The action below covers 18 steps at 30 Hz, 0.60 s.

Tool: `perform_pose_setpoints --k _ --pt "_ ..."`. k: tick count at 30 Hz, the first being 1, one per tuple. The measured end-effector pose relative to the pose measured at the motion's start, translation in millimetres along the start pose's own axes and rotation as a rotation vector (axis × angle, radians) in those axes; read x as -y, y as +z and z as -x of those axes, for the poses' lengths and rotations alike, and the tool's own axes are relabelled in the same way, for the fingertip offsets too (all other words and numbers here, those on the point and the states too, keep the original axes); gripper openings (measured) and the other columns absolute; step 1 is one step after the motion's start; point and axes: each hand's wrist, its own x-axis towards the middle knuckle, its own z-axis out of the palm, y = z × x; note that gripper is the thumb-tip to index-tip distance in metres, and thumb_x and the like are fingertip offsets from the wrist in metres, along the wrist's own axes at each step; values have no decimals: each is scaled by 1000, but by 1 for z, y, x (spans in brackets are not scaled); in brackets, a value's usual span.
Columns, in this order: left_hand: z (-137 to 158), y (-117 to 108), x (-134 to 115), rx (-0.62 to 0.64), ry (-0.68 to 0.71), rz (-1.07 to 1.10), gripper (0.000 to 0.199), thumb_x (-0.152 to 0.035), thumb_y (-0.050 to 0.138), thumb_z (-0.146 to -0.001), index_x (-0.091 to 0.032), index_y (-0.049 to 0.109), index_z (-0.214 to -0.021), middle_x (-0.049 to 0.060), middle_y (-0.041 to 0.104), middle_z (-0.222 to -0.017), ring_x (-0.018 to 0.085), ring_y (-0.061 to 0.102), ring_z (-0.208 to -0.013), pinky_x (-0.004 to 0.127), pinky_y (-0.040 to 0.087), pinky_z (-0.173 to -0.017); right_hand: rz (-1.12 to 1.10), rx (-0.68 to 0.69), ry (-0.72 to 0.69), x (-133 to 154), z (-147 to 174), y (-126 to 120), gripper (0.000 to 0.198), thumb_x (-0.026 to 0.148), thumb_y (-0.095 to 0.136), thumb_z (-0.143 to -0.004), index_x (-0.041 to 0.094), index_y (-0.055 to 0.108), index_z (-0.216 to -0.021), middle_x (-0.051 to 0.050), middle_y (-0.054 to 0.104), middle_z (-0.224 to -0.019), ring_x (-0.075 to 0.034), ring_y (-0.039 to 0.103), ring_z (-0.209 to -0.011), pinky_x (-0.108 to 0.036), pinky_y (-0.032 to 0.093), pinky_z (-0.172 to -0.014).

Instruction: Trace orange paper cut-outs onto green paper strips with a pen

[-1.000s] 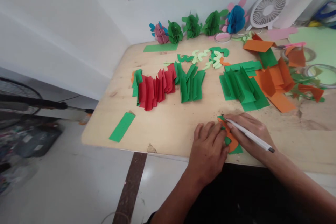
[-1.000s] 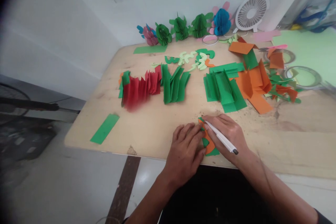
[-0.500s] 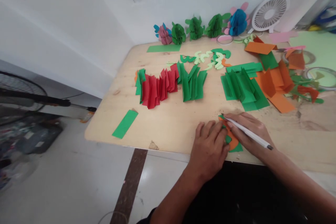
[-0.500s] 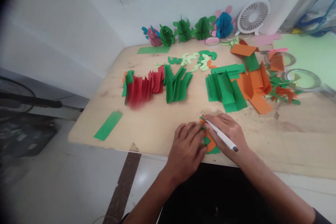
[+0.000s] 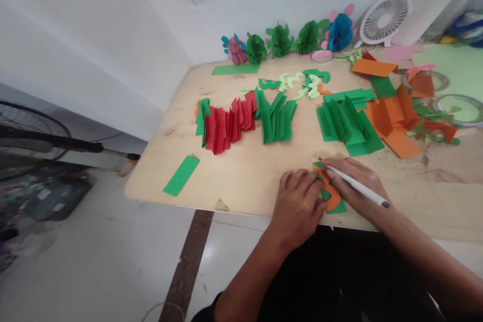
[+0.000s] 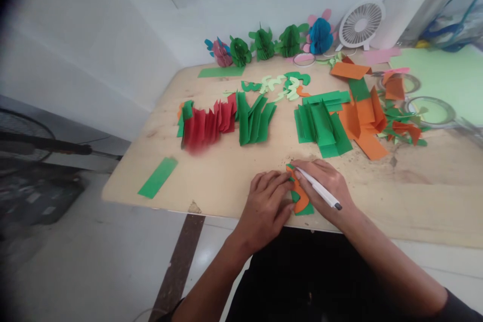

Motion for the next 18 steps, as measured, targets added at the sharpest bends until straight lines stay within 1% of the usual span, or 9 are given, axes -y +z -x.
perform_pose_setpoints --k 3,8,10,15,18 --pt "-1 -1 0 -12 1 20 31 -27 55 -88 -18 57 -118 5 56 -138 27 45 -126 47 27 -111 2 4 8 4 0 -5 18 24 53 -93 20 65 -106 -5 74 -93 -18 69 -83 -32 57 -76" --pt "-2 -1 -1 -12 -9 30 28 -26 55 -89 -17 57 -115 7 58 -135 27 45 -126 47 27 -111 29 45 -35 9 3 -10 20 22 50 -94 21 66 -105 -5 74 -92 -18 69 -83 -34 57 -78" --pt "-2 -2 -1 -4 -18 39 29 -26 55 -88 -17 56 -115 7 58 -135 27 45 -126 47 27 -111 36 38 -43 8 5 -10 20 22 50 -94 21 66 -105 -5 74 -91 -18 69 -83 -34 57 -78" --pt "-2 -2 0 -4 -23 43 30 -19 54 -86 -17 54 -116 7 58 -134 26 44 -127 45 29 -110 7 14 -43 4 8 -7 20 22 50 -94 20 66 -106 -6 73 -91 -18 68 -83 -34 57 -78" --pt "-2 -1 1 -13 -21 36 28 -19 53 -87 -18 54 -115 7 59 -133 25 45 -126 44 30 -110 8 26 -43 3 8 -7 21 24 49 -94 21 66 -105 -6 73 -90 -18 68 -82 -35 56 -77"
